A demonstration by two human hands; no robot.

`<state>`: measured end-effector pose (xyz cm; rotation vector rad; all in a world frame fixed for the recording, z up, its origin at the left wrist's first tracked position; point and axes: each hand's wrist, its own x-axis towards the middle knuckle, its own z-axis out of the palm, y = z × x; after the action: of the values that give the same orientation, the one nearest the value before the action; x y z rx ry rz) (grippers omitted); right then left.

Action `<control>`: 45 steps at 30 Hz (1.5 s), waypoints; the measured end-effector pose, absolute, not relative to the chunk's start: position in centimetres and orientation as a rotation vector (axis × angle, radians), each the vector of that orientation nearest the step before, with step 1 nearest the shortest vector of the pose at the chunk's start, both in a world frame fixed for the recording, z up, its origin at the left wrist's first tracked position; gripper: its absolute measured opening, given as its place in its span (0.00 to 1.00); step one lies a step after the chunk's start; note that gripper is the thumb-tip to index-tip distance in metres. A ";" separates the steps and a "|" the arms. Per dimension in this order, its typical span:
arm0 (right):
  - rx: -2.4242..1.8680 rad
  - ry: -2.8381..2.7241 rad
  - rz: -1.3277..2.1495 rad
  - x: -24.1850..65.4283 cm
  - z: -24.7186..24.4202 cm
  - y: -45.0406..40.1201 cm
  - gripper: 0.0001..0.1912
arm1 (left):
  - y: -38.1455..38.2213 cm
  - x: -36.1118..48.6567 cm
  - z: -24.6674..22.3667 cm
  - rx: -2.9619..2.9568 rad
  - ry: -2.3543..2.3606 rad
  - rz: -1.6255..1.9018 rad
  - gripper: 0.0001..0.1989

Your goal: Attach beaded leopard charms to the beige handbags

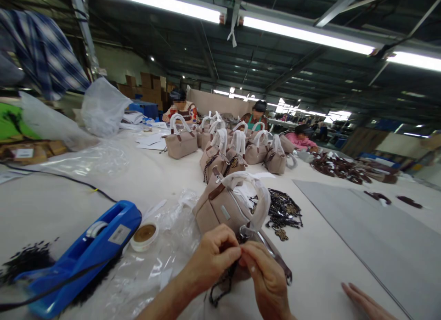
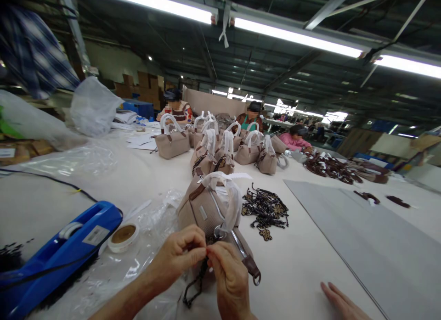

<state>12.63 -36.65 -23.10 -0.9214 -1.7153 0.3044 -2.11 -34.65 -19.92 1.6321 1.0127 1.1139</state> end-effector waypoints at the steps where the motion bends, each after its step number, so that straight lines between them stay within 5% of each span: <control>1: -0.924 -1.730 0.305 12.5 -23.2 -36.7 0.08 | -34.1 -2.0 -19.9 1.649 1.058 1.062 0.08; 17: -0.932 -1.872 0.282 12.6 -24.7 -37.2 0.15 | -30.5 2.6 -16.3 2.474 1.487 0.503 0.13; 31: -0.921 -1.896 0.197 13.0 -22.5 -37.1 0.12 | -30.0 1.9 -14.0 2.330 1.471 0.807 0.13; 45: -1.006 -1.733 -0.058 14.9 -20.4 -36.7 0.09 | -29.9 1.5 -16.5 2.055 1.195 0.905 0.08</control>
<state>14.92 -36.66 -20.44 -1.0058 -1.7332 -0.0577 1.53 -29.91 -16.55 2.0549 1.1950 0.9050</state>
